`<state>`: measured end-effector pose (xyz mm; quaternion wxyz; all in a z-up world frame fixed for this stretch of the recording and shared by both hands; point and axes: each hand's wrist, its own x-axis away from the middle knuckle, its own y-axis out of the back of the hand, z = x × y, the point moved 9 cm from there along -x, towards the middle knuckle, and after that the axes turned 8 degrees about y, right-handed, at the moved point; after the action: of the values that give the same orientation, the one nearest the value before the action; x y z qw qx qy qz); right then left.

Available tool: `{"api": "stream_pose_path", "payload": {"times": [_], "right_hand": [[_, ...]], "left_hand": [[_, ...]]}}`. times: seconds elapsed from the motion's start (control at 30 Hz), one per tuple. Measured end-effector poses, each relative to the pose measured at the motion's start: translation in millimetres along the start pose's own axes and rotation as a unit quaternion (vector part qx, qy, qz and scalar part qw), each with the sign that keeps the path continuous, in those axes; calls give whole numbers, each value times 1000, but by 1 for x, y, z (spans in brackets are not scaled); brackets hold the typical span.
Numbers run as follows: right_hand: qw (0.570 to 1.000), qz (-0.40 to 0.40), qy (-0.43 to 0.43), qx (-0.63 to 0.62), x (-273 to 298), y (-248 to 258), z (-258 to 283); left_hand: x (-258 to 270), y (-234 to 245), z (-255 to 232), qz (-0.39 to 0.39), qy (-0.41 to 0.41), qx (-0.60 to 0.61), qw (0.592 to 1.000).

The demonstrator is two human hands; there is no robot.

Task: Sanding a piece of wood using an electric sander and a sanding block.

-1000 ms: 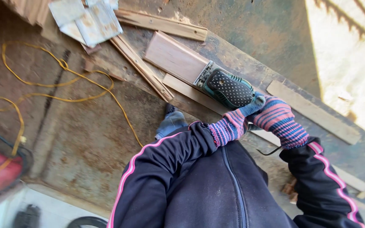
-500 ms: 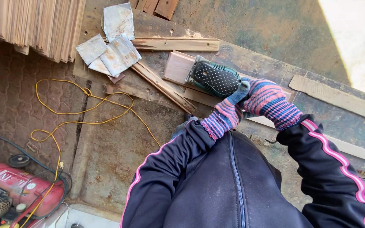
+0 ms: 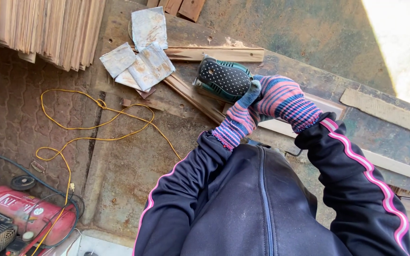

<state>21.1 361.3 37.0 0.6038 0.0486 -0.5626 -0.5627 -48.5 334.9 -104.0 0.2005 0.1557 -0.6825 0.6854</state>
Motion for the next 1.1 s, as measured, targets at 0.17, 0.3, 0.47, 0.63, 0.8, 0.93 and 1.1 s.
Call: {"api": "stream_pose_path", "payload": {"times": [0.17,0.3,0.47,0.63,0.8,0.93,1.1], "right_hand": [[999,2,8,-41,-20,11,34],[999,9,36,-30,-31,20,70],[990,-44,116,-71,-42,18,101],[996,-49,63,-30,-7,27,97],[993,-99,13,-64,73,25,13],[990,-122,-47,-54,130,-8,-107],[993,-71,-88,-18,197,-55,-230]], "left_hand": [[19,-2,-39,26,4,-10,1000],[40,0,-77,25,-31,-11,999],[79,-21,-113,21,-102,-27,994],[74,-9,-96,21,-144,-6,989],[21,-41,19,56,-64,-48,995],[2,-104,113,136,-280,-544,779],[-86,-86,291,-3,172,-201,964]]}}
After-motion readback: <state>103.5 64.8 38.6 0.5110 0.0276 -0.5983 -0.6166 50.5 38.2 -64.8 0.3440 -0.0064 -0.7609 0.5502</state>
